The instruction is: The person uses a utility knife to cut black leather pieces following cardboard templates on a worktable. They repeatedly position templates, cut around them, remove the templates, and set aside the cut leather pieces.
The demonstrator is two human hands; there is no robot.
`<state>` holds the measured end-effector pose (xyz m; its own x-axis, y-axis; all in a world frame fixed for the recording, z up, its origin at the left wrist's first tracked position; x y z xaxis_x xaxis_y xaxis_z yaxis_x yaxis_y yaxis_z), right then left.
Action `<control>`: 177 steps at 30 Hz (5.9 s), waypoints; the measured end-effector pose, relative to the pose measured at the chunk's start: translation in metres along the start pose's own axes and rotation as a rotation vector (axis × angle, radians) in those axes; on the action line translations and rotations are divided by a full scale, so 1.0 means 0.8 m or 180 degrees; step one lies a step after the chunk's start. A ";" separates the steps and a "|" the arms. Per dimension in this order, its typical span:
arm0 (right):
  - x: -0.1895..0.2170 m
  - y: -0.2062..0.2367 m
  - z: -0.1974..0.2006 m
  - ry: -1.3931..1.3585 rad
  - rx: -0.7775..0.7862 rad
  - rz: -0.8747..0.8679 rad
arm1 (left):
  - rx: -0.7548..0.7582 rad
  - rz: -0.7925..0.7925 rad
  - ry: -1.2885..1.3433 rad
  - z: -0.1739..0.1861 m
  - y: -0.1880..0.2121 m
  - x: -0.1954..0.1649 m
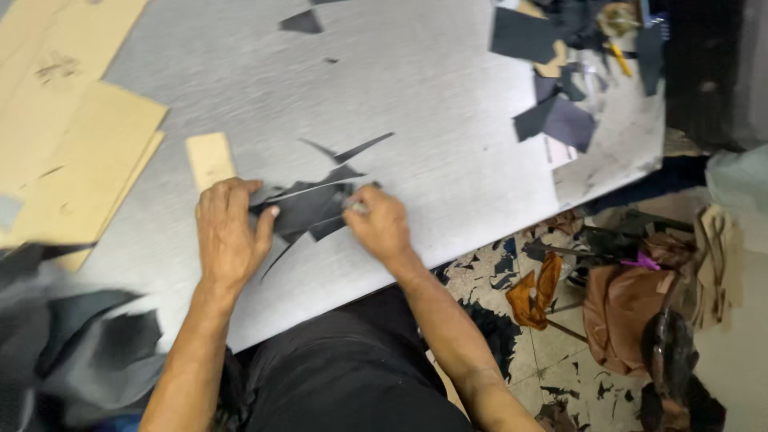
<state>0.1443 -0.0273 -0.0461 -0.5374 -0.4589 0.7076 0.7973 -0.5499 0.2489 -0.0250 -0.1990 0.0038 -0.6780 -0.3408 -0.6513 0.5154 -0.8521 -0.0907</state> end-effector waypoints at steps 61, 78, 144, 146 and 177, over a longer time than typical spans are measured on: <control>-0.253 0.030 0.282 -0.1321 -0.0410 0.0633 | 0.1961 -0.0242 0.0428 -0.262 -0.214 -0.286; -0.097 -0.109 0.204 -0.0546 0.0715 0.0023 | 0.0404 0.0861 -0.1636 -0.089 -0.176 -0.146; -0.024 -0.157 0.153 0.0631 0.0447 0.0411 | -0.0198 0.1285 -0.0020 -0.108 -0.133 -0.047; -0.023 -0.159 0.154 0.0743 0.0857 -0.0040 | -0.0151 0.1377 0.0081 -0.108 -0.133 -0.047; -0.394 0.065 0.380 0.0051 -0.1849 -0.1078 | 0.0268 0.1438 -0.0093 -0.118 -0.193 -0.097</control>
<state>0.4389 0.3010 -0.0550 -0.7394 -0.2026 0.6420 0.3088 -0.9495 0.0560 -0.0022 -0.0037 -0.0024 -0.4101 -0.6956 -0.5899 0.7192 -0.6444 0.2599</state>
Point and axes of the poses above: each hand's wrist, its own y-axis away from the middle knuckle, its own z-axis out of the back of the hand, x = y × z, the point moved 2 cm from there along -y, towards the middle knuckle, and after that the axes turned 12 degrees about x, right-handed, at the moved point
